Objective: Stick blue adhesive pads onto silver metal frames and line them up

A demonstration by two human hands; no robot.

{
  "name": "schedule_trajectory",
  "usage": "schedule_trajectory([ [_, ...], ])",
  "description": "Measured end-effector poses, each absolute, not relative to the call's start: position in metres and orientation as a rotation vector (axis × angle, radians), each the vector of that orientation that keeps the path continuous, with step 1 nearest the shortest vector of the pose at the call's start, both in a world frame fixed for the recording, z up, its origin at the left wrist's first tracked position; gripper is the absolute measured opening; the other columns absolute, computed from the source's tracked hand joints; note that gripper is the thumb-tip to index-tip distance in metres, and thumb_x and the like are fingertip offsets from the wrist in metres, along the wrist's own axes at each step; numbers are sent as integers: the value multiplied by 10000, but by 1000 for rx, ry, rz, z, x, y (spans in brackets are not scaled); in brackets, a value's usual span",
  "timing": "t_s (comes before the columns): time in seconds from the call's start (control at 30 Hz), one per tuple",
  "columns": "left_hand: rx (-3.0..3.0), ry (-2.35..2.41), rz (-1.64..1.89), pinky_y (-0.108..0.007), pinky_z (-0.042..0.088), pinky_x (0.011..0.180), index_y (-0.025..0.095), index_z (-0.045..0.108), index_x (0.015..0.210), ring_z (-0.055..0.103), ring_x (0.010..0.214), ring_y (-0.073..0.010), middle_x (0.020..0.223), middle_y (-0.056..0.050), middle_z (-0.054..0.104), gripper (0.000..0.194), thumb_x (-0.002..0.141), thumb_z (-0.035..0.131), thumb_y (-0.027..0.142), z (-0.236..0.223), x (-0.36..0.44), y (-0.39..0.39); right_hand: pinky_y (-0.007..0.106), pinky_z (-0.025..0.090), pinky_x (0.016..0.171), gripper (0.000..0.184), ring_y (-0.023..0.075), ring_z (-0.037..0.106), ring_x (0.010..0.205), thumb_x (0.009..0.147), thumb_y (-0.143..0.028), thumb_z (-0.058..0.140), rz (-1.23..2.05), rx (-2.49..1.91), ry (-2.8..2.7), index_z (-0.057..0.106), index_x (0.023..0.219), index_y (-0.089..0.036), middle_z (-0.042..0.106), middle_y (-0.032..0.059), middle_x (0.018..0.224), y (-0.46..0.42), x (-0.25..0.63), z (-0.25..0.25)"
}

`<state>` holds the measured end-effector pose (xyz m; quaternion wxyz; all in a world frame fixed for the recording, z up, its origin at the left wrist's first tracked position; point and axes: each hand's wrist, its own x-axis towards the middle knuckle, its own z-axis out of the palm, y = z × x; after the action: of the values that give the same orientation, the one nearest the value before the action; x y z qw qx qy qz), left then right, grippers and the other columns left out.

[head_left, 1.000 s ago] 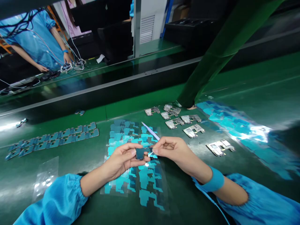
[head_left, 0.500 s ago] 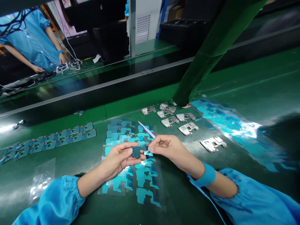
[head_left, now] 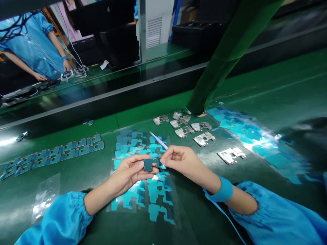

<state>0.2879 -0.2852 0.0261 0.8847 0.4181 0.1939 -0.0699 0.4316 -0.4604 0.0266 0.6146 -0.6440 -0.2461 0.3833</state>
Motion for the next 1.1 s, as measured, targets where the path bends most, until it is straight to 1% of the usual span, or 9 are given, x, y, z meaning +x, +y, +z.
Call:
schedule_trajectory([
  [0.13,867,404,-145,-293,617,858,109,625,1165,719,1013,-286,1079,-162,732,342,876,741,250,26,288,-286,273,438,573,281,160,554,632,726,-423,759,860,-1504,-585,629,729,-174,606,26,672,-461,430,27],
  [0.3,865,413,-139,-297,609,864,111,628,1167,720,1011,-288,1062,-163,735,361,865,755,261,27,287,-286,254,407,547,264,127,468,576,780,-406,724,757,-1534,-650,575,777,-188,473,-33,624,-463,425,31],
  [0.43,870,417,-133,-329,601,889,112,636,1172,720,1011,-290,1065,-161,734,361,863,756,255,26,287,-286,276,469,612,320,169,581,704,838,-446,690,802,-1534,-662,584,1002,-193,595,19,804,-459,423,31],
  [0.5,868,423,-130,-344,600,896,111,638,1176,727,992,-282,1038,-154,740,360,866,753,252,26,287,-286,282,475,620,303,187,606,749,834,-453,689,797,-1591,-714,622,965,-189,631,39,840,-456,423,28],
  [0.63,872,423,-127,-314,607,872,110,611,1205,733,975,-266,1000,-160,749,388,867,751,242,28,287,-287,285,452,593,274,173,588,683,854,-458,649,775,-1632,-779,648,824,-186,639,29,790,-453,423,24],
  [0.77,859,455,-100,-285,620,820,110,602,1156,746,919,-256,955,-149,753,392,832,785,234,29,289,-287,281,432,593,256,171,580,681,879,-449,632,836,-1557,-804,634,927,-197,640,22,790,-456,423,27],
  [0.93,880,487,-75,-285,624,806,125,618,1105,750,843,-214,988,-112,737,391,789,822,237,30,287,-289,253,339,513,302,143,485,563,809,-387,718,911,-1522,-824,597,1020,-208,517,-44,636,-457,422,29],
  [1.0,956,468,-56,-301,633,771,131,625,1070,744,840,-216,944,-92,726,388,776,833,273,31,287,-291,258,383,544,275,154,521,610,801,-375,722,889,-1495,-820,596,974,-204,553,-24,684,-457,422,29],
  [1.1,1162,447,-16,-250,612,580,136,635,1015,707,723,-180,865,-66,701,389,760,834,353,33,289,-295,274,446,588,280,174,562,667,811,-412,729,853,-1458,-846,624,961,-199,579,-1,725,-457,423,28],
])
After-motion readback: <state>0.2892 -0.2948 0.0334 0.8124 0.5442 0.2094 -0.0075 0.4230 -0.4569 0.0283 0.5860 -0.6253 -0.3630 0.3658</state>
